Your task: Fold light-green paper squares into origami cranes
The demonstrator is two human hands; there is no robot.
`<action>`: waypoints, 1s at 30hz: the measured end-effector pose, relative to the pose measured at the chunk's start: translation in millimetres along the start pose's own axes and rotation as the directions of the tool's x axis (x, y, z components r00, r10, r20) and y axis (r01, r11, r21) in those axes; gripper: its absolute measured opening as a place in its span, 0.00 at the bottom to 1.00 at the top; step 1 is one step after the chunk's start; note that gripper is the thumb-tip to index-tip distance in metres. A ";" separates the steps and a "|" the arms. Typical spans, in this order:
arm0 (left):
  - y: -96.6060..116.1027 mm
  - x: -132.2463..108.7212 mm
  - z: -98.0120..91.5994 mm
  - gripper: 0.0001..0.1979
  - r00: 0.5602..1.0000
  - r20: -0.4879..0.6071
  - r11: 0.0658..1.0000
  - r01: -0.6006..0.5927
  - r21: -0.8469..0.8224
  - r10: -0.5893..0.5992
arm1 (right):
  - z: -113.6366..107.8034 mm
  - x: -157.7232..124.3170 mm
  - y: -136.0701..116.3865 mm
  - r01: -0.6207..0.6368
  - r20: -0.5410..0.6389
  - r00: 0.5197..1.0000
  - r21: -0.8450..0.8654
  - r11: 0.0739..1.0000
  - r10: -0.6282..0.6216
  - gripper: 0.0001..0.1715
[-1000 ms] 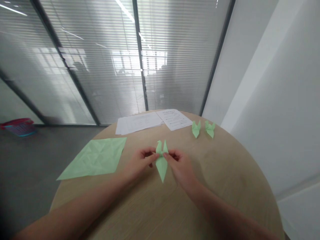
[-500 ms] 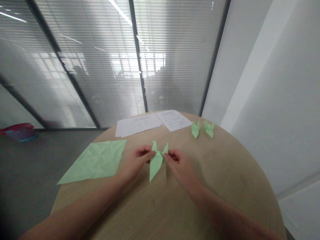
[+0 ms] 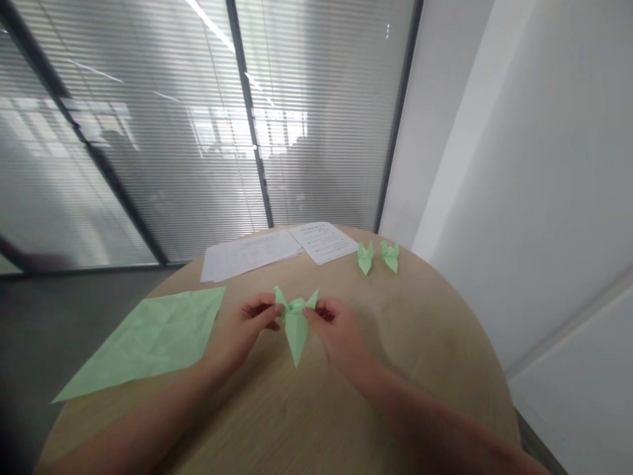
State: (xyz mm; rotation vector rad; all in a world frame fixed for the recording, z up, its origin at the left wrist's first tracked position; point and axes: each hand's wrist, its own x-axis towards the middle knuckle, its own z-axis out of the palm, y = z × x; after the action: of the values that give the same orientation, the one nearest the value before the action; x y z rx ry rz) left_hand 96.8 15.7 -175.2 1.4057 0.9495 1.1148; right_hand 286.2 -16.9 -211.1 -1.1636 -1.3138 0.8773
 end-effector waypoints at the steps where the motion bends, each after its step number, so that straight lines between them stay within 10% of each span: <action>1: -0.2 -0.1 0.5 0.11 1.000 0.008 1.000 0.008 0.007 -0.008 | 0.2 0.0 -0.1 0.005 -0.003 1.000 0.001 1.000 -0.005 0.13; 18: -2.5 1.6 0.7 0.17 1.000 -0.031 0.998 0.003 0.065 -0.001 | 0.2 1.4 -2.3 0.062 -0.066 0.996 -0.067 0.996 -0.067 0.11; 25: -20.3 -1.4 8.0 0.26 0.930 0.229 0.957 0.266 0.118 -0.287 | -0.2 0.5 -2.5 0.137 -0.075 0.986 -0.158 0.978 -0.150 0.09; 30: -24.3 -1.6 8.3 0.26 0.936 0.259 0.970 0.225 0.089 -0.240 | -1.0 -0.4 -1.5 0.176 0.029 0.984 -0.067 0.982 -0.175 0.07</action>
State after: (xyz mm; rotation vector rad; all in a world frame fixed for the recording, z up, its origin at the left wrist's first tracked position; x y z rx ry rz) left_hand 105.1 15.2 -199.6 1.4079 0.9292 0.7048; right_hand 287.0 -17.9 -209.7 -1.0750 -1.4521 0.7230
